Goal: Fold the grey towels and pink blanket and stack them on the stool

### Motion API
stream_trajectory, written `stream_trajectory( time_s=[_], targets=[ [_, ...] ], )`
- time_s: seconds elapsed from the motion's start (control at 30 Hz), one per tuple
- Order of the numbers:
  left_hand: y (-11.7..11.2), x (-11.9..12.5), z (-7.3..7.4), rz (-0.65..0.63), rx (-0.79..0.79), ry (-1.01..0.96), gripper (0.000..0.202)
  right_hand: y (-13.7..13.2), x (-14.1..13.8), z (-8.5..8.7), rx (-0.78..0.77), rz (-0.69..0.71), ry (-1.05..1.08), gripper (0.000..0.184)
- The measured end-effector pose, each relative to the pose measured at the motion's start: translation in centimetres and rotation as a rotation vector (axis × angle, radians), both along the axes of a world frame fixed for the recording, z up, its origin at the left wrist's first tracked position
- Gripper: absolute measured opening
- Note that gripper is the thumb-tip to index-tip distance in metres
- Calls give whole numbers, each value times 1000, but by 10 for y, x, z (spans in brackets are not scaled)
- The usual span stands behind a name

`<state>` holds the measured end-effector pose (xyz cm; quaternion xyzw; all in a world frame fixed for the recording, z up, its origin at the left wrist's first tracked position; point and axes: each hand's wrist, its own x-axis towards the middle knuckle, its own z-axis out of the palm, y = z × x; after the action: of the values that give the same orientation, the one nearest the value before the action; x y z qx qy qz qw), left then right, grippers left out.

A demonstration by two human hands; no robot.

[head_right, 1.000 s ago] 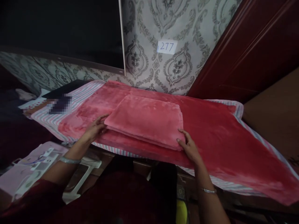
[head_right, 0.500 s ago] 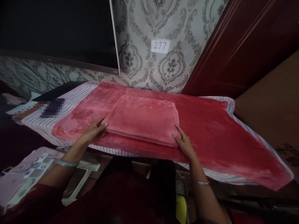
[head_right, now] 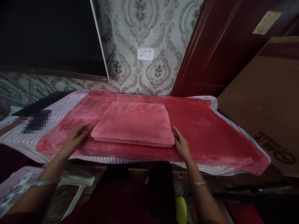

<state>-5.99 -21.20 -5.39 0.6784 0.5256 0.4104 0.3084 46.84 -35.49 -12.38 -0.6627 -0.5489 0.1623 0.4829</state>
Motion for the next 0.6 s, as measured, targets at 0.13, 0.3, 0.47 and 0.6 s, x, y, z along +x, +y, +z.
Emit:
stream_trajectory(
  time_s=[0.13,0.3,0.47,0.6],
  targets=[
    [20,-4,-7,-114,346,494,75,10,4,-7,72,58,-315,89],
    [33,3,-5,-313,456,690,93,16,8,-10,128,142,-496,93],
    [32,-7,-6,-441,576,742,83,6,6,-16,188,172,-548,88],
    [28,-8,-8,-501,658,761,67,-1,-10,-10,234,152,-552,77]
  ],
)
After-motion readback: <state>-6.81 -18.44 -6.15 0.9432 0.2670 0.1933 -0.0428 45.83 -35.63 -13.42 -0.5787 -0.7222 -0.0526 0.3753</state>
